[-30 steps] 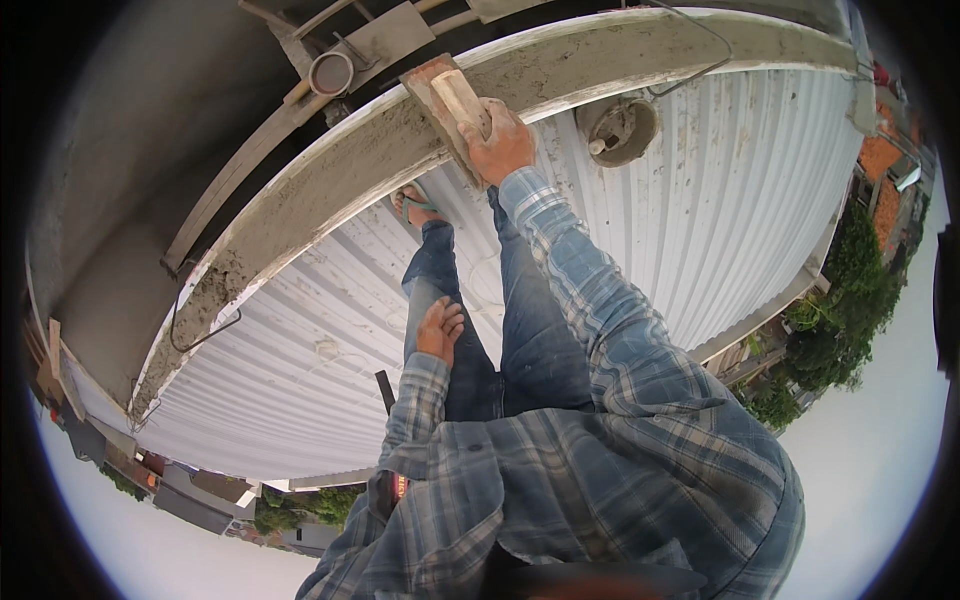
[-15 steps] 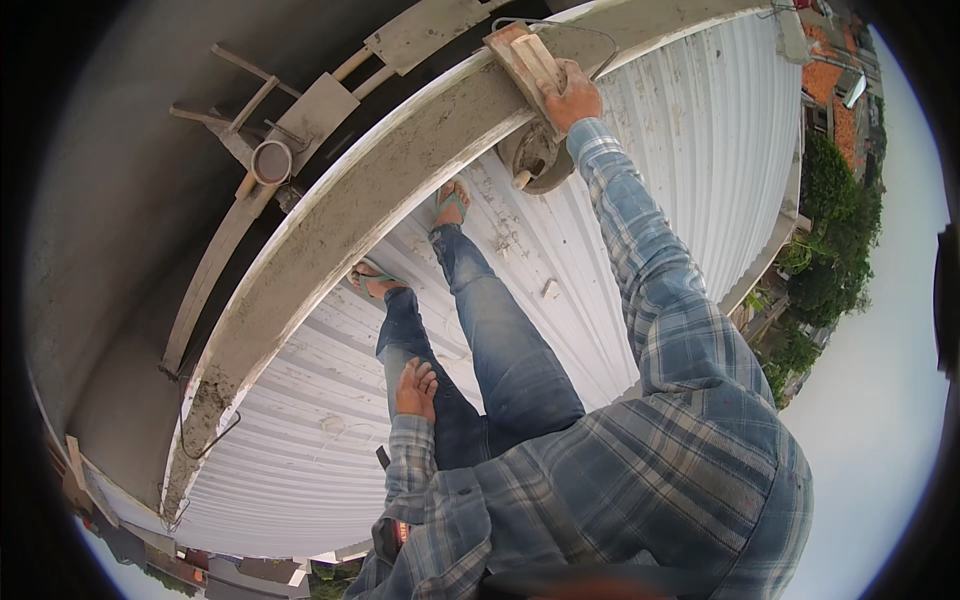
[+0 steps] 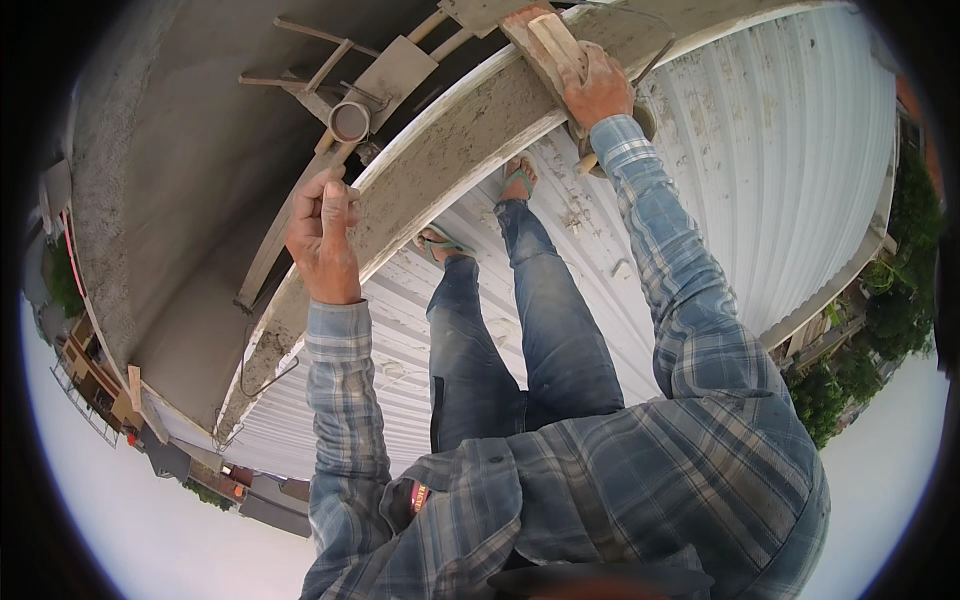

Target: The person applies wet plaster to a curved concrete beam using a trowel and a wooden float. They repeatedly scoop plaster from a bucket, spread it along the beam, and smooth the surface with the float.

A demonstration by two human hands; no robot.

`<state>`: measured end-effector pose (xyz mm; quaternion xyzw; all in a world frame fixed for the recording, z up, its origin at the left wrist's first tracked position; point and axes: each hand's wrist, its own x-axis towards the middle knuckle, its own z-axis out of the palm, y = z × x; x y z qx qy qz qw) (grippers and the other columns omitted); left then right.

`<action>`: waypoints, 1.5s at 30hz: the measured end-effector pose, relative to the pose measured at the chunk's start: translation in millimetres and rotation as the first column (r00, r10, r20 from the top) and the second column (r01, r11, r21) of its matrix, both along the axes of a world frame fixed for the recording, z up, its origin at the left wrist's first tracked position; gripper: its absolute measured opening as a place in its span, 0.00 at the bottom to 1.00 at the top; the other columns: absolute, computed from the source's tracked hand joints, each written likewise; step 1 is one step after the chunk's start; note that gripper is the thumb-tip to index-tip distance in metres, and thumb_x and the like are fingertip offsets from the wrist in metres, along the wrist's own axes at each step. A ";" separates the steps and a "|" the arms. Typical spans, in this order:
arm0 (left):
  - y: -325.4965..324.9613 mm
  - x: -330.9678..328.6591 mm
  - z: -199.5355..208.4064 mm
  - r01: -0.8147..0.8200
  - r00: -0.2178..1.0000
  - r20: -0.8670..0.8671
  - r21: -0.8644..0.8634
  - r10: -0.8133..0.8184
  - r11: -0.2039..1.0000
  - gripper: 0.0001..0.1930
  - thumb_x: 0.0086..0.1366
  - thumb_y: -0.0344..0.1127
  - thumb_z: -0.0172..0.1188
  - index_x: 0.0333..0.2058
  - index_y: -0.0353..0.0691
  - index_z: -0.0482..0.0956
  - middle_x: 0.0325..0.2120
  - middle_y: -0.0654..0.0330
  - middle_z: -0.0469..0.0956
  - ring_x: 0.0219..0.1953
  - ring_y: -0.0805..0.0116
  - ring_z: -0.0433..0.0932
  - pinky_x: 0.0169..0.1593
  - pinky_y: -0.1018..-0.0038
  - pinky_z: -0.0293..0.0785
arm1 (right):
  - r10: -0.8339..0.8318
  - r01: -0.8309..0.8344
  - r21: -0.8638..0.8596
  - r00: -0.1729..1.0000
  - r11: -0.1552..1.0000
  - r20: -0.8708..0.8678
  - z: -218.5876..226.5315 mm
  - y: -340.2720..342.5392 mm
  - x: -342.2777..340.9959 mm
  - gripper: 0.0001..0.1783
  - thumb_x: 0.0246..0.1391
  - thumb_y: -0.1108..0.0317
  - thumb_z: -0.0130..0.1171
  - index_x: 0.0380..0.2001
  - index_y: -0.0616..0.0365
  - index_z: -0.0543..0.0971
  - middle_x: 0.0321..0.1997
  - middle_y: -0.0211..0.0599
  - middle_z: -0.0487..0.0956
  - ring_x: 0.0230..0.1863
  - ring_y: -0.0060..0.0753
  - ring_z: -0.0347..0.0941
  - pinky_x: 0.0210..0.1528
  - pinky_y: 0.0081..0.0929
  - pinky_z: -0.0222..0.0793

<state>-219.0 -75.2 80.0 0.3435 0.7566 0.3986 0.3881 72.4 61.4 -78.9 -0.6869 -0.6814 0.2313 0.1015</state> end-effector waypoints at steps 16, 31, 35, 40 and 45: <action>246.1 294.7 -136.2 0.897 0.306 -0.691 -0.021 -0.656 0.441 0.29 0.73 0.60 0.40 0.53 0.44 0.77 0.48 0.54 0.78 0.56 0.56 0.72 0.65 0.56 0.58 | -0.707 -0.298 -0.838 0.450 0.457 -0.545 58.1 -251.1 -39.6 0.25 0.57 0.71 0.59 0.56 0.67 0.69 0.53 0.45 0.78 0.56 0.36 0.73 0.59 0.29 0.66; 81.2 102.0 -117.9 0.927 0.260 -0.629 -0.050 -0.732 0.371 0.14 0.60 0.38 0.64 0.44 0.42 0.78 0.50 0.58 0.76 0.60 0.59 0.69 0.64 0.57 0.62 | -0.300 0.304 0.153 0.953 0.940 -0.046 33.8 -4.3 138.4 0.22 0.44 0.60 0.67 0.43 0.58 0.78 0.43 0.43 0.79 0.45 0.47 0.76 0.49 0.39 0.72; 59.5 95.6 -109.6 0.911 0.299 -0.622 -0.040 -0.724 0.411 0.16 0.58 0.36 0.66 0.45 0.44 0.77 0.57 0.55 0.71 0.62 0.54 0.67 0.64 0.56 0.62 | -0.045 0.045 0.109 0.999 0.993 -0.007 4.0 26.8 45.1 0.23 0.45 0.61 0.65 0.46 0.53 0.74 0.47 0.39 0.72 0.54 0.44 0.70 0.54 0.40 0.71; -15.7 67.4 -86.7 0.720 0.562 -0.523 -0.073 -0.641 0.690 0.16 0.56 0.33 0.67 0.44 0.43 0.77 0.56 0.53 0.71 0.59 0.46 0.68 0.60 0.54 0.65 | 0.057 -0.074 0.089 0.983 0.993 0.177 -24.0 35.8 41.1 0.25 0.44 0.61 0.65 0.47 0.52 0.71 0.47 0.36 0.69 0.54 0.41 0.68 0.55 0.38 0.71; -151.8 -2.3 -58.6 0.416 0.673 -0.488 -0.371 -0.555 0.830 0.12 0.57 0.30 0.67 0.39 0.41 0.77 0.49 0.50 0.73 0.52 0.46 0.71 0.54 0.54 0.68 | -0.085 0.013 0.216 0.941 0.976 0.329 -28.2 117.8 132.1 0.24 0.48 0.58 0.63 0.48 0.51 0.71 0.49 0.36 0.70 0.56 0.40 0.69 0.56 0.39 0.70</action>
